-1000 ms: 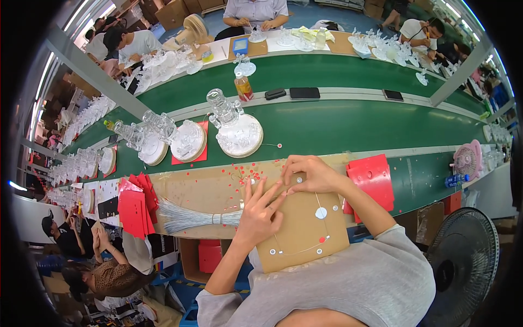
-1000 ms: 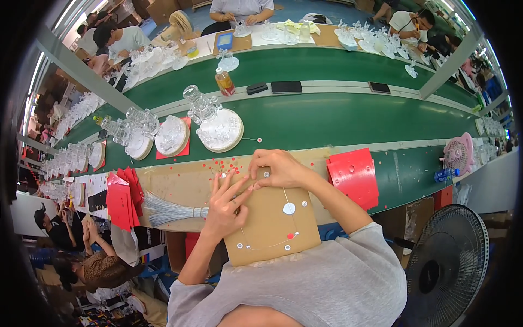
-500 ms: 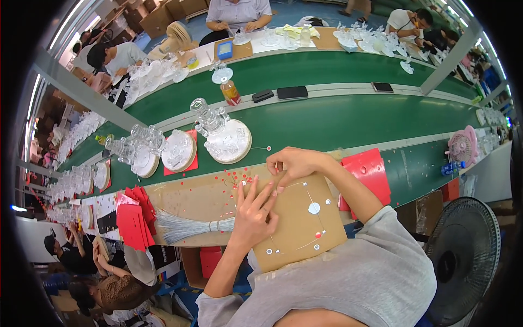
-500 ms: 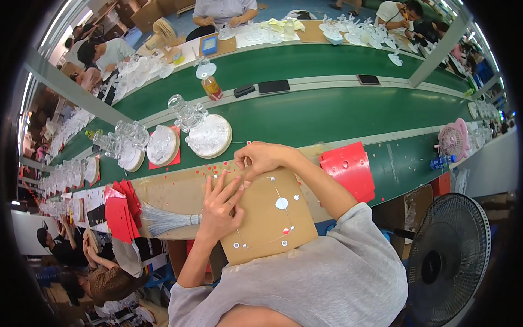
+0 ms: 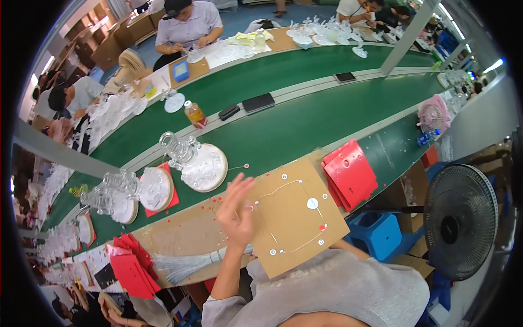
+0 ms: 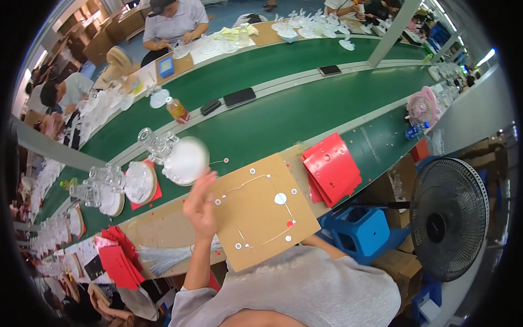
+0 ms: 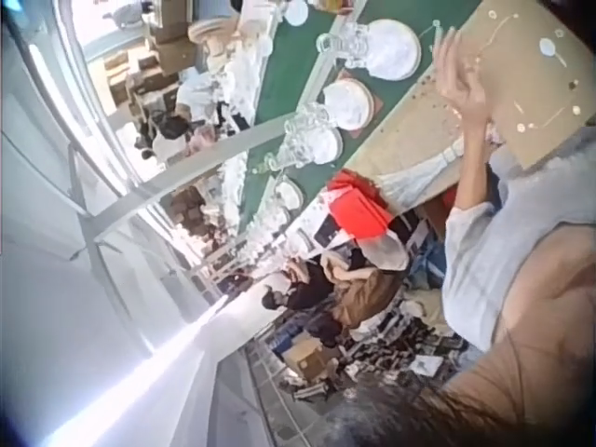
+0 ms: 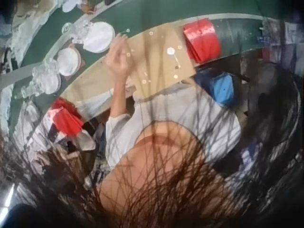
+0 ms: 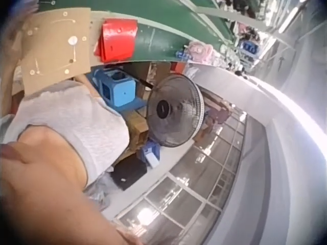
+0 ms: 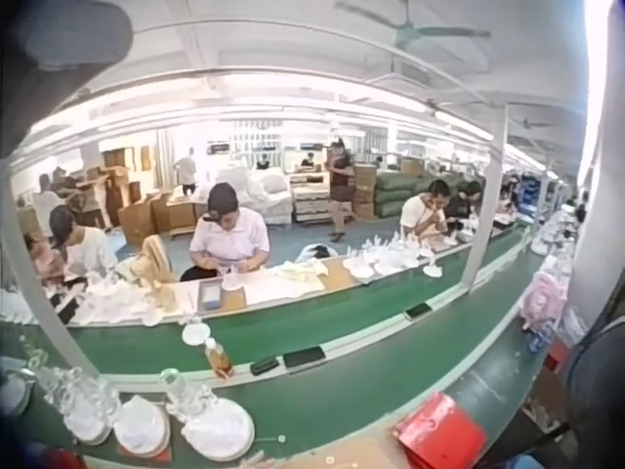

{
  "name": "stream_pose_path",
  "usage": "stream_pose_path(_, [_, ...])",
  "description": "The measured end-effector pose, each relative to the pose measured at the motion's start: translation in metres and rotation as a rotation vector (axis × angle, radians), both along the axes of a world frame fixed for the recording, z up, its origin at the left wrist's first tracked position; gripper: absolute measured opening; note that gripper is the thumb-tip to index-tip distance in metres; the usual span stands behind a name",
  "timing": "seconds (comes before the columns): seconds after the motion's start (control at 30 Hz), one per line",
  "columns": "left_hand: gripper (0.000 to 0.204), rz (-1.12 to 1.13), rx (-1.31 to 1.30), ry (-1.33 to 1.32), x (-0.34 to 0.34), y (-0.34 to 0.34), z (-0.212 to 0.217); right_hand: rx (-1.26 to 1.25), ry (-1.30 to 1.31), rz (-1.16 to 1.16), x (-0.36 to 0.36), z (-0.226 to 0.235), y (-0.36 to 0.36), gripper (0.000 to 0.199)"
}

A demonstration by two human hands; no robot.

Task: Assembling electrical wiring and components onto a cardboard template for light fixtures.

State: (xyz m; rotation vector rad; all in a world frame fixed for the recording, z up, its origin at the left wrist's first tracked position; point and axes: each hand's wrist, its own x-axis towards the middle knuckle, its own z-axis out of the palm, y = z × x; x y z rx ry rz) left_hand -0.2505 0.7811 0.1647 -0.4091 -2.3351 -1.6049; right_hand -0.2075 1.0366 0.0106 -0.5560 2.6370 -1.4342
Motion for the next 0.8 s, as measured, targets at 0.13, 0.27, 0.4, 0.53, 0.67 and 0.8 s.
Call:
stream_pose_path(0.13, [0.074,0.539,0.104,0.269,-0.061,-0.053,-0.02,0.048,0.055,-0.168,0.019,-0.005,-0.01,0.054])
stream_pose_path(0.27, [0.101,0.885,-0.125,0.21,-0.143,-0.111,-0.042,0.106,0.1,-0.311,0.042,0.016,0.061,0.054])
stream_pose_path(0.4, [0.085,0.684,-0.031,0.004,-0.184,-0.139,-0.076,0.113,0.171,-0.417,-0.087,0.04,0.091,0.053])
stream_pose_path(0.53, [0.054,0.67,-0.004,0.022,-0.194,-0.148,-0.105,1.058,0.355,-0.114,-0.209,0.088,0.029,0.043])
stream_pose_path(0.67, [0.048,0.627,0.059,-0.024,-0.197,-0.147,-0.099,1.753,0.445,0.089,-0.293,0.019,0.012,0.015])
stream_pose_path(0.8, [0.032,0.637,-0.039,0.132,-0.192,-0.148,-0.091,1.951,0.438,0.198,-0.332,-0.045,-0.005,0.023])
